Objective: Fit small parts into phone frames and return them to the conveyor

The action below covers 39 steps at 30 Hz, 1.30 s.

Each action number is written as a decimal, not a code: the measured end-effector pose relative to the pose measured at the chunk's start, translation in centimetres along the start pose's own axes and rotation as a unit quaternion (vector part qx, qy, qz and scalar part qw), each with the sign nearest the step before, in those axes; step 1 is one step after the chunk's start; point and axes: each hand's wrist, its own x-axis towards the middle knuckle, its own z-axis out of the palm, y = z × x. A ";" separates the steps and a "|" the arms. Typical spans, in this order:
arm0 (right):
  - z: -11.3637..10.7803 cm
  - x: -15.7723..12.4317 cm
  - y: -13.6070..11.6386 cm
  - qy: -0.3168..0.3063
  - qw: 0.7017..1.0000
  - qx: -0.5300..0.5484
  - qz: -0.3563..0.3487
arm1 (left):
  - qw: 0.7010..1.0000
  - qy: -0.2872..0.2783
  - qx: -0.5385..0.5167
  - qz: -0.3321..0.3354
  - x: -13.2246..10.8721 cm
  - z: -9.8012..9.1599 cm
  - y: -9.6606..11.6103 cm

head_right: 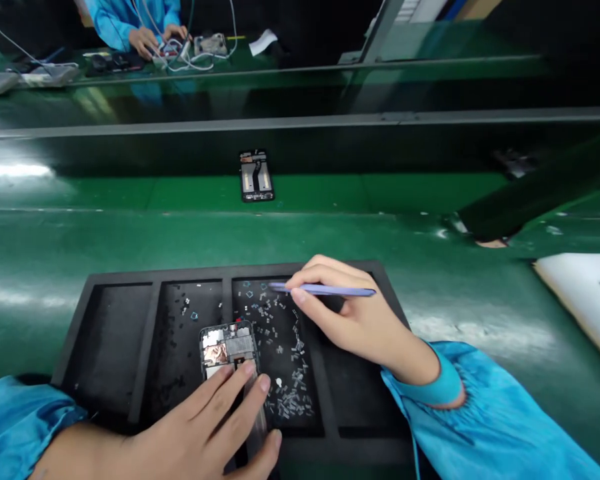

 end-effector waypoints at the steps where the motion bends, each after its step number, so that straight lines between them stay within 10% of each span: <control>1: 0.1 0.0 0.1 -0.011 1.000 0.012 -0.013 | 1.000 -0.003 0.001 0.012 0.0 0.0 -0.1; 12: 1.2 -1.3 -0.5 -0.081 0.949 -0.141 -0.272 | 1.000 0.009 0.014 0.002 -0.2 0.4 -0.1; 39: 1.6 -2.5 -3.6 -0.137 0.929 -0.237 -0.247 | 0.996 0.052 0.008 -0.066 -0.5 1.9 1.3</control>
